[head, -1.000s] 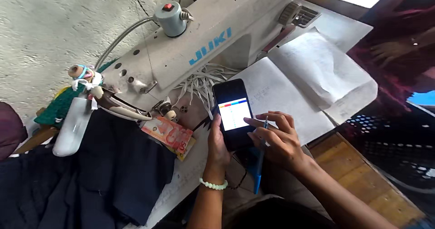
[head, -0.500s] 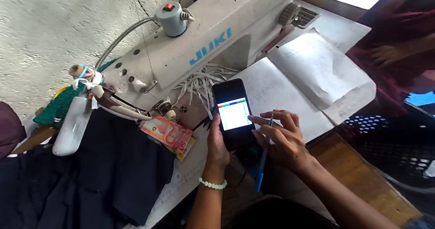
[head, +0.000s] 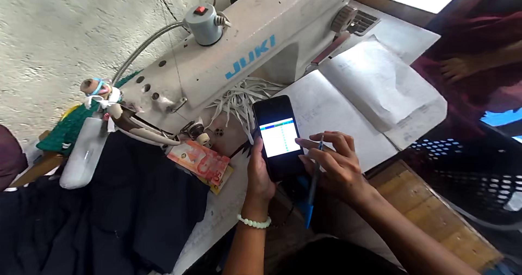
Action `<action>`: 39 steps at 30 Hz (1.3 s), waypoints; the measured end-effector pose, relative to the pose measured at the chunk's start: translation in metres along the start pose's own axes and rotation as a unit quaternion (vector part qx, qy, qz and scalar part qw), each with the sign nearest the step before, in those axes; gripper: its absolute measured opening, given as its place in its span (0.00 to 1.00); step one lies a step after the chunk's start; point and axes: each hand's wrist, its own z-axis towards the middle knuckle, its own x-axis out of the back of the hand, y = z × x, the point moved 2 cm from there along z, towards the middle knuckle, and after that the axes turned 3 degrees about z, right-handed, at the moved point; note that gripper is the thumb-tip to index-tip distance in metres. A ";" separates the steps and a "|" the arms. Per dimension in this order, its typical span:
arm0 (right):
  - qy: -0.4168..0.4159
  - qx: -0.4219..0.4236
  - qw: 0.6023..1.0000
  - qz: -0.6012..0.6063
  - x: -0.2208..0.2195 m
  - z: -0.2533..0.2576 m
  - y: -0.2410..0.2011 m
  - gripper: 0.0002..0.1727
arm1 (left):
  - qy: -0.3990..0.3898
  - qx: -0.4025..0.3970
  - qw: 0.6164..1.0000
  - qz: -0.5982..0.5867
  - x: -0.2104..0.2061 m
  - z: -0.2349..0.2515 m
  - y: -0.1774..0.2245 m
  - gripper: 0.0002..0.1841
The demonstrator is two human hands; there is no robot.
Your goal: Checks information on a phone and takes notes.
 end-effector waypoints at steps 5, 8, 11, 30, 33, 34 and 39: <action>-0.012 0.019 1.000 0.016 -0.009 0.001 -0.007 0.06 | 0.011 0.003 1.000 -0.003 0.000 -0.001 0.001 0.27; -0.005 0.018 1.000 0.016 -0.006 0.001 -0.006 0.07 | 0.010 0.006 1.000 -0.004 0.000 -0.001 0.001 0.27; -0.002 0.008 1.000 0.003 0.001 0.001 -0.002 0.07 | 0.009 0.005 1.000 -0.005 0.000 -0.001 0.001 0.27; -0.004 0.023 1.000 0.011 -0.010 0.000 -0.005 0.05 | 0.013 -0.001 1.000 -0.005 -0.001 0.000 0.001 0.27; -0.006 0.025 1.000 0.011 -0.011 0.001 -0.006 0.05 | 0.010 -0.003 1.000 -0.014 -0.001 0.000 0.001 0.27; -0.006 0.025 1.000 0.015 -0.012 0.001 -0.006 0.05 | 0.011 -0.005 1.000 -0.012 -0.001 0.000 0.001 0.27; -0.010 0.027 0.999 0.019 -0.015 0.001 -0.009 0.05 | -0.007 -0.022 1.000 -0.018 0.000 -0.001 0.001 0.27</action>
